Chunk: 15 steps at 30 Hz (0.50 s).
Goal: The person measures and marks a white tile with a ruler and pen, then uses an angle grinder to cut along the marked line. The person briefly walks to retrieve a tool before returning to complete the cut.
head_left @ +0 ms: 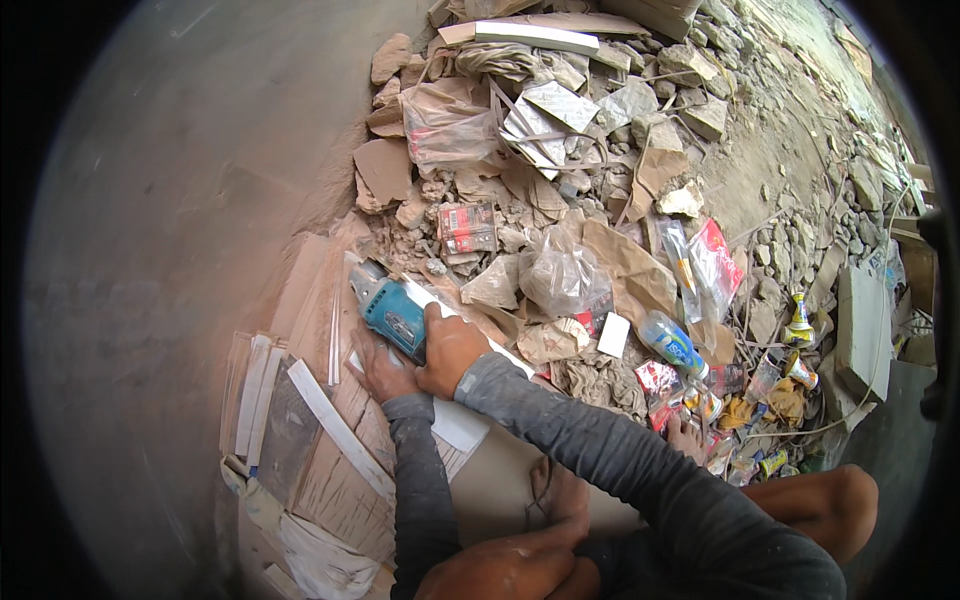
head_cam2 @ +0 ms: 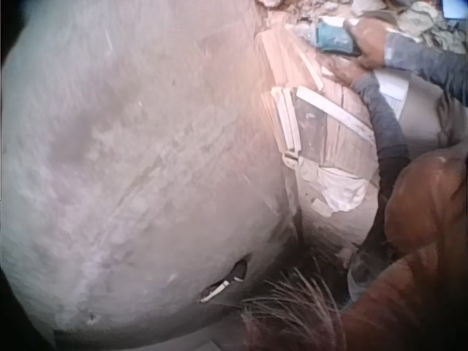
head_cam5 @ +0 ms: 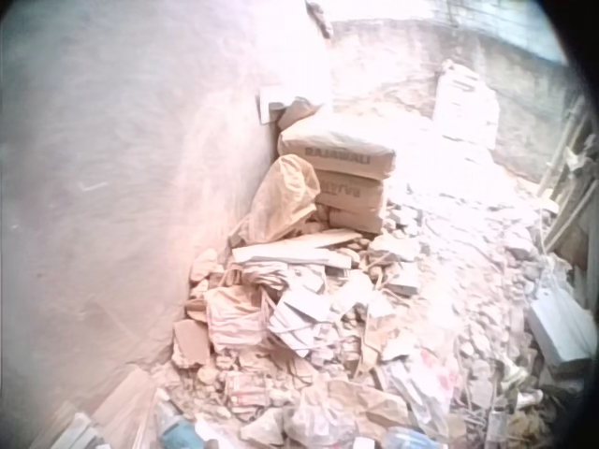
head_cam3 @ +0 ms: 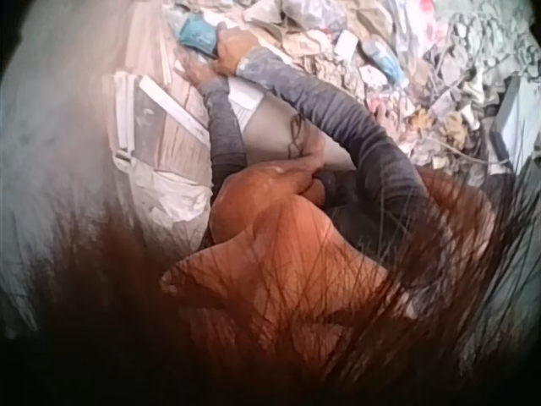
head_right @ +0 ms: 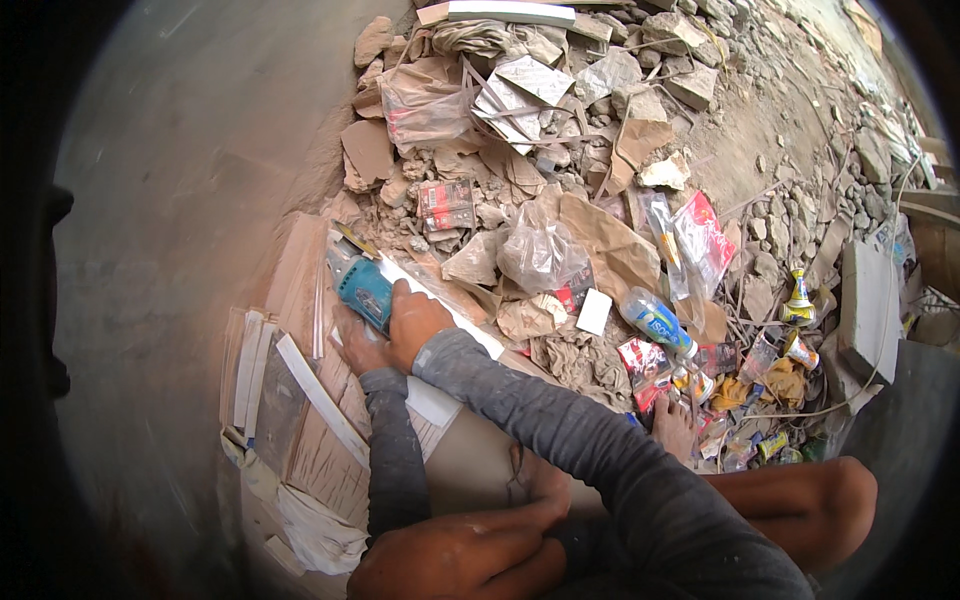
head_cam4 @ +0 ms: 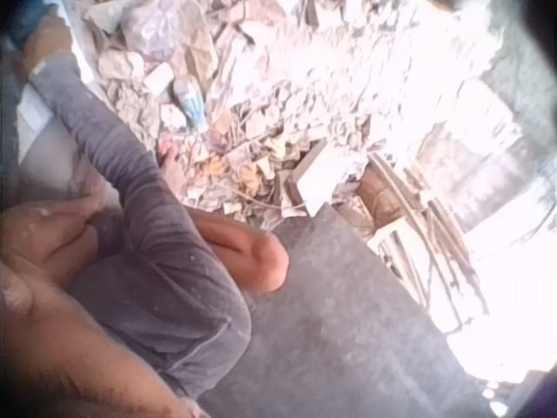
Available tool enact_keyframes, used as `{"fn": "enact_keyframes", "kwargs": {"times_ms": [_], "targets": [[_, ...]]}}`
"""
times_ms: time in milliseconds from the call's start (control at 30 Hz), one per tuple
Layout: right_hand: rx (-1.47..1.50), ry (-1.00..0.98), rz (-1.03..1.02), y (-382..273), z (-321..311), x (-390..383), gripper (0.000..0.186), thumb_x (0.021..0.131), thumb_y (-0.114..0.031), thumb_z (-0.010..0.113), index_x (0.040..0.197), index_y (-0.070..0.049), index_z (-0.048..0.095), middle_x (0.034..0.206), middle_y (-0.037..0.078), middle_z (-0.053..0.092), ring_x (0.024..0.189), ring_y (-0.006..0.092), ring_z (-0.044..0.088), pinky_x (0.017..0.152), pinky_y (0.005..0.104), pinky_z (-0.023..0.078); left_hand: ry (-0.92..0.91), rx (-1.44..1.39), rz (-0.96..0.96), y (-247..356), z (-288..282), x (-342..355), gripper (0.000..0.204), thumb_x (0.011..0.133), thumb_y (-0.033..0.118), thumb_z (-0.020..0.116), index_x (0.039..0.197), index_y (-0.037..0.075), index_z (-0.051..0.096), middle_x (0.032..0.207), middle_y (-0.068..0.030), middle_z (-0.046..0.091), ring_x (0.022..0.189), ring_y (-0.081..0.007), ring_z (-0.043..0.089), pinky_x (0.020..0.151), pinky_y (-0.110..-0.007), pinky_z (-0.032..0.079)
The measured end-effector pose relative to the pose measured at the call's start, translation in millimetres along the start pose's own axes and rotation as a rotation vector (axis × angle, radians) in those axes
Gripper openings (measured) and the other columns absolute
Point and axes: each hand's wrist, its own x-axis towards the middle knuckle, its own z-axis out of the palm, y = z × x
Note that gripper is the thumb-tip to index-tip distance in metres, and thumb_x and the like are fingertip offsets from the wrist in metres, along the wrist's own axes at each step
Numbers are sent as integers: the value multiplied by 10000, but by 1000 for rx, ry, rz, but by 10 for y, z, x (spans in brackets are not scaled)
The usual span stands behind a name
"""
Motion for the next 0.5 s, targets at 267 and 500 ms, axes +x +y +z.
{"fn": "enact_keyframes", "kwargs": {"times_ms": [267, 500], "targets": [[-18, 7, -11, 4, -3, -6, 575, 791, -246, 770, 1158, 95, 488, 981, 324, 695, 946, 471, 709, 861, 508, 576, -6, 66, 36, -47, 6, -1, 432, 977, 243, 550, 1376, 92, 623, 1640, -37, 417, 1545, -249, 320, 1264, -571, 126], [-12, 10, -9, 20, 7, -5, 572, 798, -248, 769, 1161, 94, 487, 990, 324, 695, 951, 474, 707, 867, 512, 574, -14, 52, 18, -59, 30, 7, 490, 991, 289, 532, 1448, 115, 566, 1652, -21, 399, 1554, -257, 303, 1257, -591, 130]]}}
